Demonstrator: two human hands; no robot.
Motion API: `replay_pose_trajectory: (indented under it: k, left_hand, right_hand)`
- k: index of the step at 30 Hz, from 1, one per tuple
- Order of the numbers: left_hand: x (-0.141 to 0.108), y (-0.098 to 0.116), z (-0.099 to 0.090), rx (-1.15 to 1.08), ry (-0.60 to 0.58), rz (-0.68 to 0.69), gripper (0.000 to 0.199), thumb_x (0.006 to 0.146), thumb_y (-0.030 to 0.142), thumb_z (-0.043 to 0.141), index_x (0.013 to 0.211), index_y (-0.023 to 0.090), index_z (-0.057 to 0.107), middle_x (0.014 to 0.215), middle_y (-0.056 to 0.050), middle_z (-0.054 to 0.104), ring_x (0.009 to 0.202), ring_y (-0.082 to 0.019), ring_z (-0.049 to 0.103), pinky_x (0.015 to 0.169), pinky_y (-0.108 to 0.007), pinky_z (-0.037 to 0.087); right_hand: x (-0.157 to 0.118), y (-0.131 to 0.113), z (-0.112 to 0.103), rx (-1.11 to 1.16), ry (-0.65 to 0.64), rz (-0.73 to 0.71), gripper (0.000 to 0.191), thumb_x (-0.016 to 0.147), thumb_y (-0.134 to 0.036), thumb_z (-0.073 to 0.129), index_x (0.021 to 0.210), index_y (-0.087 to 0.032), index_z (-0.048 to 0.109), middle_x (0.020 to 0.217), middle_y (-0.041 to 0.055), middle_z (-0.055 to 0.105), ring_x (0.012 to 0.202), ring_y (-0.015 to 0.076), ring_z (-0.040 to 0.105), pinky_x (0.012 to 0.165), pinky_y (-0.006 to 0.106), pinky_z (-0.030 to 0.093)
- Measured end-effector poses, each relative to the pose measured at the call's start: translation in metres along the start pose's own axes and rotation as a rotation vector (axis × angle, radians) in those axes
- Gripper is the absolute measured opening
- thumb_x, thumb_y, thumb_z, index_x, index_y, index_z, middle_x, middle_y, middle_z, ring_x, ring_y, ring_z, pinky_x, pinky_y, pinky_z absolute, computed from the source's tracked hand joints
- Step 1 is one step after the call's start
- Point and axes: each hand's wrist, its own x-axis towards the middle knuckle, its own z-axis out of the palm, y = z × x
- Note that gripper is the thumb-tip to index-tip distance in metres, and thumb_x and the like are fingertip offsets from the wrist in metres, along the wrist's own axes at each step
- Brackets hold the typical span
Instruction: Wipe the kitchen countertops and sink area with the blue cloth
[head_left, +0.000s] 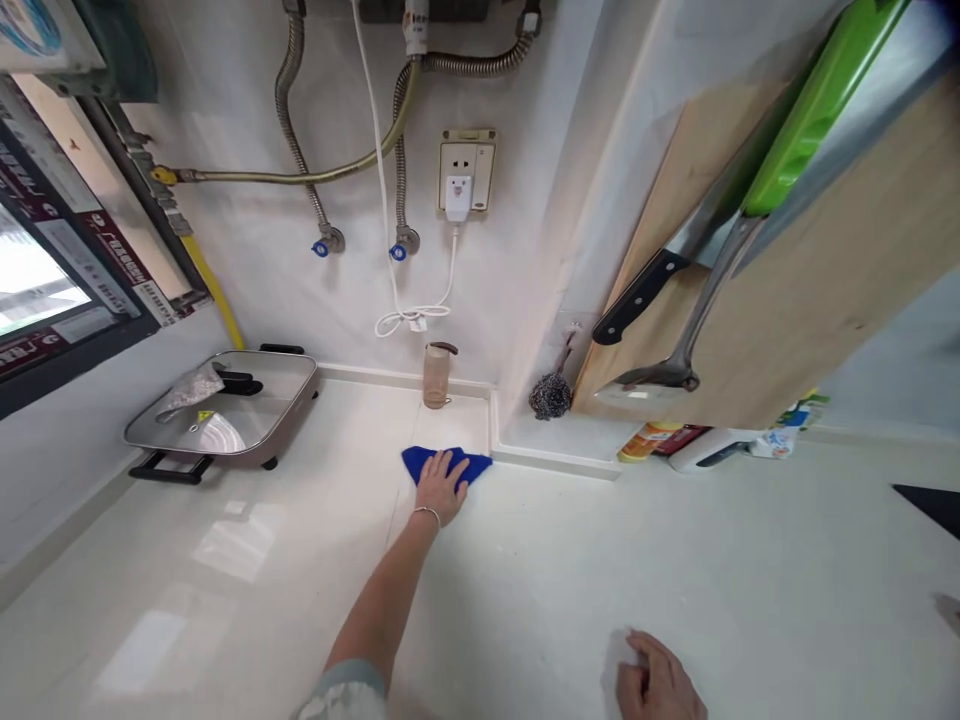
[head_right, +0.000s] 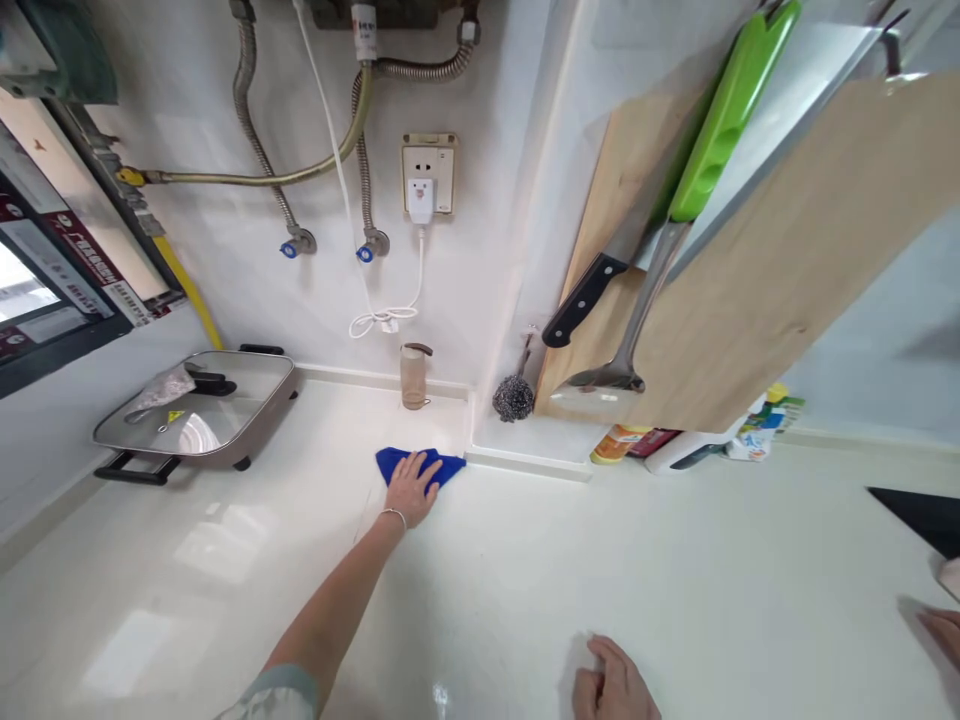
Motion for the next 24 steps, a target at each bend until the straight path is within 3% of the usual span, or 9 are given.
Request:
replay_pose_trajectory:
  k: [4,8,20,24]
  left_hand:
    - [-0.015,-0.035,-0.022,0.052,0.006,-0.1,0.05,0.096,0.036,0.041,0.145,0.03,0.045,0.156,-0.017,0.045,0.15,-0.035,0.033,0.124,-0.061,0.03]
    - [-0.049,-0.046,-0.038,0.095,-0.003,-0.164,0.05,0.096,0.037,0.042,0.145,0.034,0.043,0.158,-0.013,0.042,0.15,-0.032,0.032,0.125,-0.058,0.029]
    - [-0.214,-0.011,-0.073,0.323,-0.029,-0.222,0.052,0.098,0.035,0.038,0.15,0.036,0.032,0.159,-0.01,0.041,0.15,-0.029,0.034,0.12,-0.058,0.039]
    - [-0.248,0.01,-0.075,0.402,-0.042,-0.218,0.054,0.097,0.03,0.039,0.15,0.034,0.031,0.159,-0.011,0.042,0.148,-0.03,0.037,0.117,-0.058,0.042]
  right_hand:
    - [0.0,-0.021,-0.012,-0.001,0.017,0.041,0.033,0.085,-0.035,0.041,0.109,-0.02,0.059,0.117,0.0144,0.068,0.107,0.0337,0.062,0.091,0.053,0.046]
    - [-0.001,-0.029,-0.022,-0.002,-0.025,0.04,0.035,0.086,-0.035,0.039,0.111,-0.02,0.058,0.12,0.0151,0.065,0.11,0.0341,0.06,0.092,0.052,0.044]
    - [-0.004,-0.029,-0.032,0.043,-0.074,0.036,0.029,0.084,-0.035,0.041,0.102,-0.023,0.061,0.124,0.0108,0.062,0.109,0.031,0.059,0.092,0.05,0.037]
    - [-0.004,-0.032,-0.035,0.054,-0.072,0.006,0.028,0.085,-0.035,0.041,0.101,-0.024,0.062,0.124,0.0106,0.061,0.11,0.0314,0.058,0.091,0.049,0.037]
